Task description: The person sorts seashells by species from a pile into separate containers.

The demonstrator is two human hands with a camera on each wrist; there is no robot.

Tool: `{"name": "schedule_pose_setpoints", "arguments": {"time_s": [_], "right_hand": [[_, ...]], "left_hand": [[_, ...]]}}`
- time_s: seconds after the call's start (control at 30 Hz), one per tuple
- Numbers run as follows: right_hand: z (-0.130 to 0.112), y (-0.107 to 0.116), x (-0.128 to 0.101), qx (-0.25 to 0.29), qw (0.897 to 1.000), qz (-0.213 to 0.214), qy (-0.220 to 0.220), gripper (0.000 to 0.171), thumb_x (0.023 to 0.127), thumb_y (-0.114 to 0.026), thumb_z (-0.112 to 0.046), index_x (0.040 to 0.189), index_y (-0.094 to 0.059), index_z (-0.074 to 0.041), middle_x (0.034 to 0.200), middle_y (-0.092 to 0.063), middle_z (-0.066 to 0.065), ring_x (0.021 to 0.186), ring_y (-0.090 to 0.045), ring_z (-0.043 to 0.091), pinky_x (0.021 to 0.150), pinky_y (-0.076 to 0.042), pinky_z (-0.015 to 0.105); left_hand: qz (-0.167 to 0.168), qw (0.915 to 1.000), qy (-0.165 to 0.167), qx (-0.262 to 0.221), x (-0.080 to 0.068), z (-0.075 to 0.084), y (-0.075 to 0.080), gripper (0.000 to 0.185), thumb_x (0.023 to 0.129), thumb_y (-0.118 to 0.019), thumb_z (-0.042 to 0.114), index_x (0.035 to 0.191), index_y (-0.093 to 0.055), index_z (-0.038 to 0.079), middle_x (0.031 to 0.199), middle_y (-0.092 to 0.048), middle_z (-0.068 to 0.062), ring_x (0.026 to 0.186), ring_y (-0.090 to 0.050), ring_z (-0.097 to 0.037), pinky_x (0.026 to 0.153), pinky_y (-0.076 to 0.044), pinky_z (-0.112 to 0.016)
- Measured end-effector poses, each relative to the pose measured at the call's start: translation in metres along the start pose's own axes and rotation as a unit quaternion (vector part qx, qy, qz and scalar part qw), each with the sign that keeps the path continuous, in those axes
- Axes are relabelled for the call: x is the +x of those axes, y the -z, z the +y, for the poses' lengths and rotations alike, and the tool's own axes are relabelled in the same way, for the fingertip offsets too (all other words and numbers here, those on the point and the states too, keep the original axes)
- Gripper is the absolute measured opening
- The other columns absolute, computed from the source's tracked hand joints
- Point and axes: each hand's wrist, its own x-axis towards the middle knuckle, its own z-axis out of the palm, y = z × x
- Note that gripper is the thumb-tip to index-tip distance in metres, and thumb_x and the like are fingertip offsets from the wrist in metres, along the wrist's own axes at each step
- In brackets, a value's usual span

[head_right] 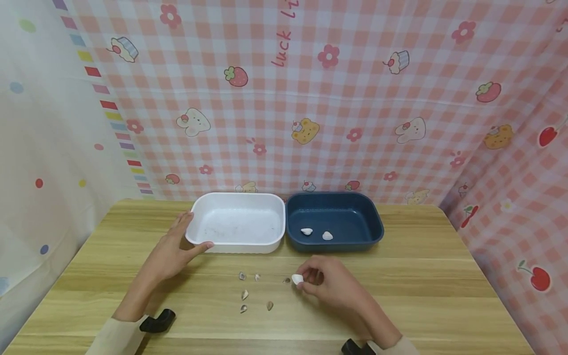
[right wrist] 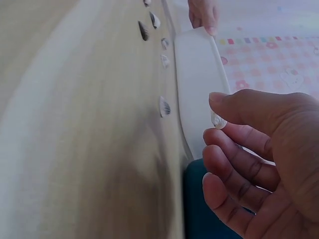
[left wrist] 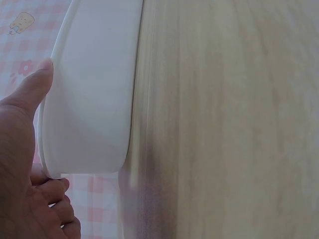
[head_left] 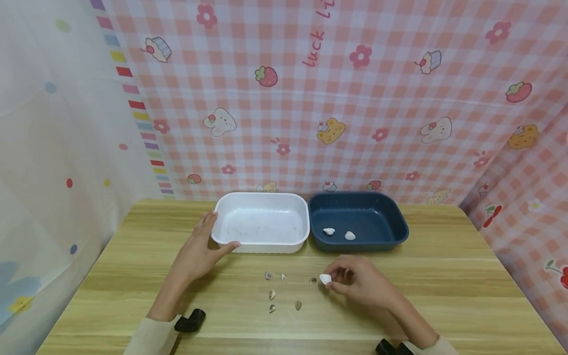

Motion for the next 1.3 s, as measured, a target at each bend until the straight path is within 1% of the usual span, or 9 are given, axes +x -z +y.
{"name": "schedule_pose_setpoints", "arguments": {"time_s": [0.1,0.27,0.53,0.73,0.87,1.07,1.3], "right_hand": [[0.000,0.004,0.004,-0.001,1.000,0.018,0.018,0.013,0.086,-0.084,-0.016,0.095,-0.076,-0.022,0.081,-0.067,-0.013,0.073,-0.059,0.001,0.063,-0.056,0.025],[0.000,0.011,0.010,-0.012,0.998,0.047,0.027,0.014,0.085,-0.085,-0.015,0.096,-0.077,-0.019,0.079,-0.068,-0.012,0.072,-0.060,0.002,0.061,-0.057,0.027],[0.000,0.021,0.020,-0.028,0.997,0.075,-0.003,0.014,0.085,-0.085,-0.015,0.097,-0.078,-0.019,0.078,-0.067,-0.012,0.070,-0.059,0.001,0.062,-0.054,0.023],[0.002,0.030,0.029,-0.040,0.994,0.100,-0.001,0.014,0.086,-0.085,-0.017,0.097,-0.077,-0.021,0.080,-0.068,-0.012,0.072,-0.060,0.002,0.062,-0.054,0.023],[0.002,0.038,0.035,-0.042,0.993,0.114,0.004,0.013,0.086,-0.084,-0.018,0.098,-0.078,-0.020,0.079,-0.069,-0.010,0.072,-0.061,0.003,0.062,-0.055,0.024],[0.002,0.048,0.045,-0.058,0.991,0.123,0.007,0.013,0.089,-0.082,-0.020,0.101,-0.078,-0.018,0.082,-0.071,-0.008,0.075,-0.063,0.006,0.065,-0.056,0.026],[0.012,0.055,0.055,-0.070,0.990,0.124,-0.018,0.016,0.090,-0.081,-0.024,0.105,-0.078,-0.018,0.085,-0.073,-0.006,0.077,-0.065,0.009,0.067,-0.056,0.025]], "left_hand": [[0.000,1.0000,0.000,0.001,0.000,0.000,0.000,0.115,0.086,-0.059,0.080,0.166,-0.014,0.012,0.173,-0.014,-0.015,0.160,-0.011,-0.040,0.120,-0.024,-0.071],[0.001,1.0000,-0.001,0.001,0.000,0.001,0.000,0.112,0.087,-0.062,0.076,0.166,-0.014,0.011,0.173,-0.014,-0.015,0.160,-0.011,-0.040,0.120,-0.024,-0.072],[0.001,1.0000,0.000,0.003,0.000,0.001,0.000,0.115,0.085,-0.059,0.080,0.166,-0.014,0.012,0.173,-0.014,-0.015,0.160,-0.010,-0.040,0.120,-0.024,-0.072],[0.002,1.0000,0.000,0.005,0.000,0.001,0.000,0.116,0.085,-0.057,0.082,0.166,-0.014,0.012,0.173,-0.013,-0.016,0.160,-0.011,-0.041,0.119,-0.024,-0.072],[0.002,1.0000,0.001,0.006,-0.001,0.002,0.001,0.116,0.085,-0.057,0.082,0.166,-0.013,0.012,0.173,-0.013,-0.017,0.160,-0.011,-0.042,0.119,-0.024,-0.073],[0.002,1.0000,0.000,0.004,-0.001,0.002,0.001,0.114,0.086,-0.058,0.080,0.166,-0.014,0.012,0.173,-0.013,-0.017,0.159,-0.011,-0.042,0.119,-0.024,-0.072],[0.002,1.0000,-0.002,0.005,0.000,0.001,0.000,0.115,0.086,-0.058,0.080,0.166,-0.014,0.011,0.173,-0.013,-0.016,0.160,-0.011,-0.040,0.120,-0.023,-0.071]]}}
